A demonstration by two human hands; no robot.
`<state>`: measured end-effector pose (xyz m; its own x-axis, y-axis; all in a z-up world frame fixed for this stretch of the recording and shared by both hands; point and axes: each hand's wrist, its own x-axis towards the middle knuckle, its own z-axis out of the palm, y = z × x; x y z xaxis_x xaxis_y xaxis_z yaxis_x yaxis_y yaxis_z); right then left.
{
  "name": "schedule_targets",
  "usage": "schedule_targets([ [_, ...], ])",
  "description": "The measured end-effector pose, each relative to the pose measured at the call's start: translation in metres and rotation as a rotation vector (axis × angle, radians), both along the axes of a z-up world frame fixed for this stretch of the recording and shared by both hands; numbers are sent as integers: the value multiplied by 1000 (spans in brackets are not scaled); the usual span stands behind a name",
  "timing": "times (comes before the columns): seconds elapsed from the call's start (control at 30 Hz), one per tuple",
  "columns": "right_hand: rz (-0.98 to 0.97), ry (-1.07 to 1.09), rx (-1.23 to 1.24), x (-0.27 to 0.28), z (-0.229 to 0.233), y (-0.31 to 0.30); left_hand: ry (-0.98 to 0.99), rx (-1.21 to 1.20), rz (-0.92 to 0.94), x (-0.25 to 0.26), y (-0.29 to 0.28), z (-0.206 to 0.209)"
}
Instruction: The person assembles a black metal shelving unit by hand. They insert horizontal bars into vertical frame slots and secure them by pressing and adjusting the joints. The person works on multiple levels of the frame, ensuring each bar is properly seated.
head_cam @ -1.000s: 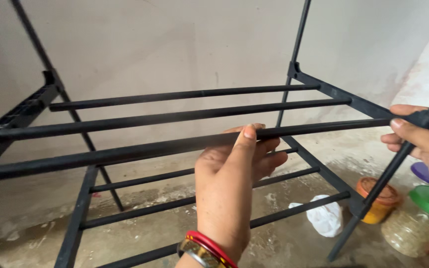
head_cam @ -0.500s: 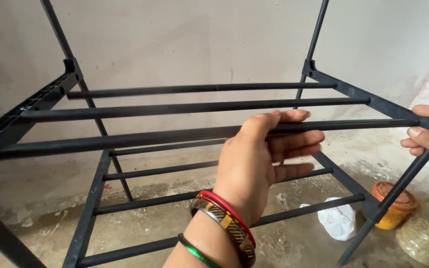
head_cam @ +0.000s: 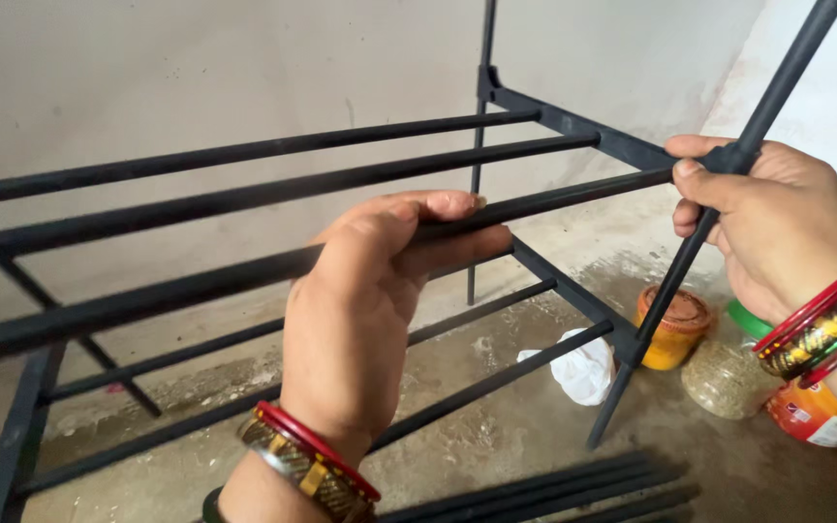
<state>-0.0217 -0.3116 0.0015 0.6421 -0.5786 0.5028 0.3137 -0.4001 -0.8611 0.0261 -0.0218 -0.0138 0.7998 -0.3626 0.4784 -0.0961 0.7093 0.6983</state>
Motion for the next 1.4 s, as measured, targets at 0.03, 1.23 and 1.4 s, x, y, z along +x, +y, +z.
schedule_targets([
  [0.03,-3,15,-2,0,3,1,-38,42,34,-1,0,0],
  [1.23,291,253,19,40,-11,-103,475,501,243,-20,32,47],
  [1.4,538,257,45,50,-10,-131,416,505,188,-17,43,51],
])
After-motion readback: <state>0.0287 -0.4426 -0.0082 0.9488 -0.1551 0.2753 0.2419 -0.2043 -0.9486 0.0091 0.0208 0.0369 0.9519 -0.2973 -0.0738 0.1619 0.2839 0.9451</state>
